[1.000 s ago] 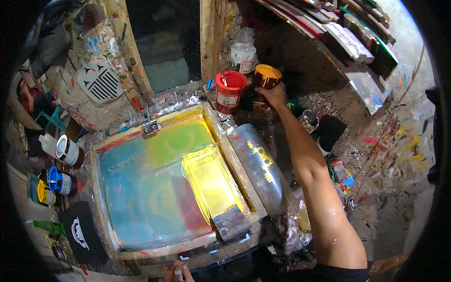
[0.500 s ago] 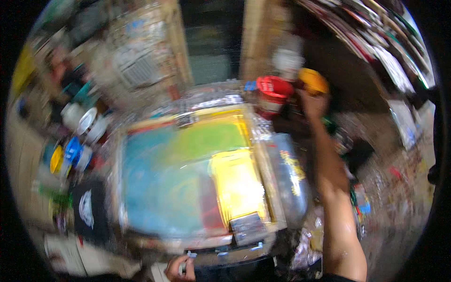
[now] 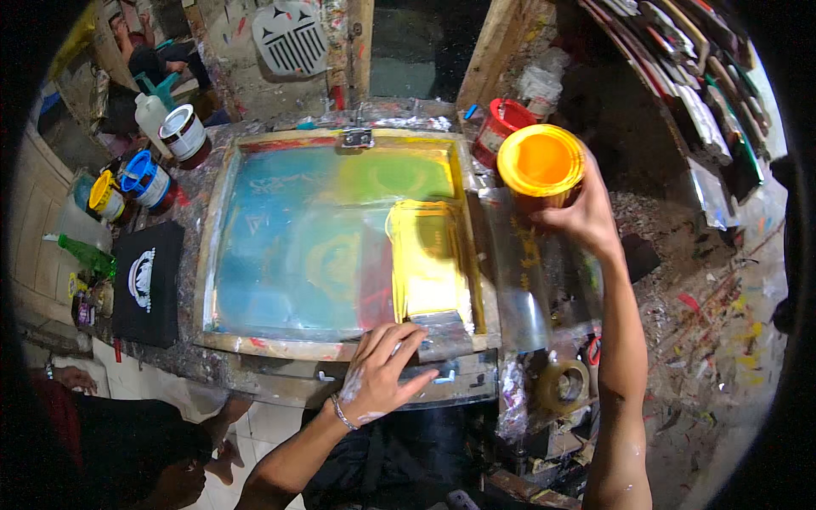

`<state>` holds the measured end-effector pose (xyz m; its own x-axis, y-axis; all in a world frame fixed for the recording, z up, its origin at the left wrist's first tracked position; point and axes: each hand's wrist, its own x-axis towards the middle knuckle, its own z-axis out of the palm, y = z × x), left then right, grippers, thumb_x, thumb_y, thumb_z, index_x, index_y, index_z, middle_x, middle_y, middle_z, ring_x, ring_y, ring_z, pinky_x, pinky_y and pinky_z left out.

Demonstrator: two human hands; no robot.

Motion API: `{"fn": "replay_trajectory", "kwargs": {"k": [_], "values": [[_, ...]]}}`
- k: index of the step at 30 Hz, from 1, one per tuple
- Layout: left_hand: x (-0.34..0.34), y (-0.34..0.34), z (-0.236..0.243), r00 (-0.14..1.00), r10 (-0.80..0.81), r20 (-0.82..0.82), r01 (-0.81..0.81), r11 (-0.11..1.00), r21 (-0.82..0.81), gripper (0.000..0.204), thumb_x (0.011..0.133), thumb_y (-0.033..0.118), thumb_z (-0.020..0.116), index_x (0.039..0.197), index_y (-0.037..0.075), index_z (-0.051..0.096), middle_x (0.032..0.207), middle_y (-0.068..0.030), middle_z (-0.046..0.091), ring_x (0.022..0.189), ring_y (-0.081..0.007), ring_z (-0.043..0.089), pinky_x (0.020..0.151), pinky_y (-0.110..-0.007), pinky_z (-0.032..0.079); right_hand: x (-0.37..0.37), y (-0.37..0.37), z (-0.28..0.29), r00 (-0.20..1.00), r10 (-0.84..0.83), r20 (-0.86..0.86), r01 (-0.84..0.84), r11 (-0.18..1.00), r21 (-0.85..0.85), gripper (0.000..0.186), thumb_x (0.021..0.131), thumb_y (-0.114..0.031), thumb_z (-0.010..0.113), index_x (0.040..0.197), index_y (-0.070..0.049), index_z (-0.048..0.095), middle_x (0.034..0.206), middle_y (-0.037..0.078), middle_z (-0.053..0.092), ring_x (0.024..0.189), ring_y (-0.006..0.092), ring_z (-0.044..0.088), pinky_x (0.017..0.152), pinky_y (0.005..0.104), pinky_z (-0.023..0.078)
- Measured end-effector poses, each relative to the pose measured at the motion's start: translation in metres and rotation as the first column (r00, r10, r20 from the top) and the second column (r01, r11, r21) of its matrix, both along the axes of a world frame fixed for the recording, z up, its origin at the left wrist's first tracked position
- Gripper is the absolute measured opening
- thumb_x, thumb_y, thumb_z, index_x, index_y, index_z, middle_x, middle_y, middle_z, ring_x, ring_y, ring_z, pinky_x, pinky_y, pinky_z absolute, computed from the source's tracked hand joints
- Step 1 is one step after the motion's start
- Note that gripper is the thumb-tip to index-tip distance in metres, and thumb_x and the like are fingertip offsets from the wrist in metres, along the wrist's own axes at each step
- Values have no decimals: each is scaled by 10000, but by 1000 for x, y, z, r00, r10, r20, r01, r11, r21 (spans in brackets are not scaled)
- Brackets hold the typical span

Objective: The person performs screen printing on black t-shirts. They place a t-shirt under a screen, pour yellow ink onto the screen, and use a squeegee to pull the ink across the mesh. After each print, they lift the screen, remove the printed t-shirt, and place a new one underneath to repeat the process.

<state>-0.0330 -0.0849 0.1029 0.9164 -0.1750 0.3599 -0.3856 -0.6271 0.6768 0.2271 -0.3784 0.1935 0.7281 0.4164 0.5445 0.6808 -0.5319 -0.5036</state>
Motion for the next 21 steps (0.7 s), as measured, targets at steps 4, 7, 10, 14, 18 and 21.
{"fn": "replay_trajectory", "kwargs": {"k": [4, 7, 10, 14, 18, 21], "values": [[-14, 7, -8, 994, 94, 63, -88, 992, -88, 520, 825, 193, 825, 1267, -12, 644, 1198, -168, 648, 1116, -358, 606, 973, -449, 492, -25, 41, 19, 995, 85, -48, -96, 952, -292, 1054, 542, -60, 898, 1473, -17, 407, 1434, 207, 467, 1364, 388, 456, 1186, 436, 366], [-29, 21, -16, 983, 184, 23, -181, 977, -111, 469, 809, 146, 818, 1214, -27, 659, 1158, -181, 663, 1094, -373, 614, 961, -452, 502, -20, 56, 20, 996, 87, 38, -62, 902, -427, 1045, 572, -110, 901, 1479, -22, 389, 1454, 231, 463, 1377, 416, 439, 1185, 461, 365], [-35, 33, -24, 966, 255, -30, -257, 958, -127, 448, 783, 91, 813, 1188, -26, 661, 1181, -186, 658, 1107, -365, 608, 983, -452, 486, -6, 62, 12, 990, 105, 99, -33, 831, -555, 1026, 597, -146, 904, 1477, -22, 391, 1459, 237, 466, 1383, 425, 432, 1189, 479, 353], [-31, 45, -28, 962, 271, -41, -274, 958, -80, 438, 817, 157, 813, 1188, -19, 659, 1185, -184, 653, 1107, -378, 604, 975, -458, 492, 11, 68, 5, 969, 175, 172, -28, 775, -632, 957, 641, -147, 884, 1464, -23, 412, 1458, 223, 477, 1393, 410, 431, 1195, 493, 336], [-26, 53, -29, 974, 109, -197, -79, 985, 156, 740, 782, 283, 857, 1397, 24, 538, 1368, -157, 531, 1280, -351, 489, 1101, -472, 374, 14, 78, 6, 951, 213, 222, -5, 732, -682, 907, 651, -107, 836, 1453, -16, 424, 1449, 213, 485, 1392, 398, 431, 1195, 501, 335], [-26, 56, -30, 962, 54, -267, -3, 982, 189, 838, 759, 306, 861, 1450, 31, 477, 1399, -156, 494, 1310, -354, 457, 1129, -487, 338, 14, 86, 8, 947, 233, 223, -3, 698, -716, 896, 647, -93, 815, 1450, -12, 426, 1451, 205, 482, 1401, 387, 422, 1206, 508, 320]]}}
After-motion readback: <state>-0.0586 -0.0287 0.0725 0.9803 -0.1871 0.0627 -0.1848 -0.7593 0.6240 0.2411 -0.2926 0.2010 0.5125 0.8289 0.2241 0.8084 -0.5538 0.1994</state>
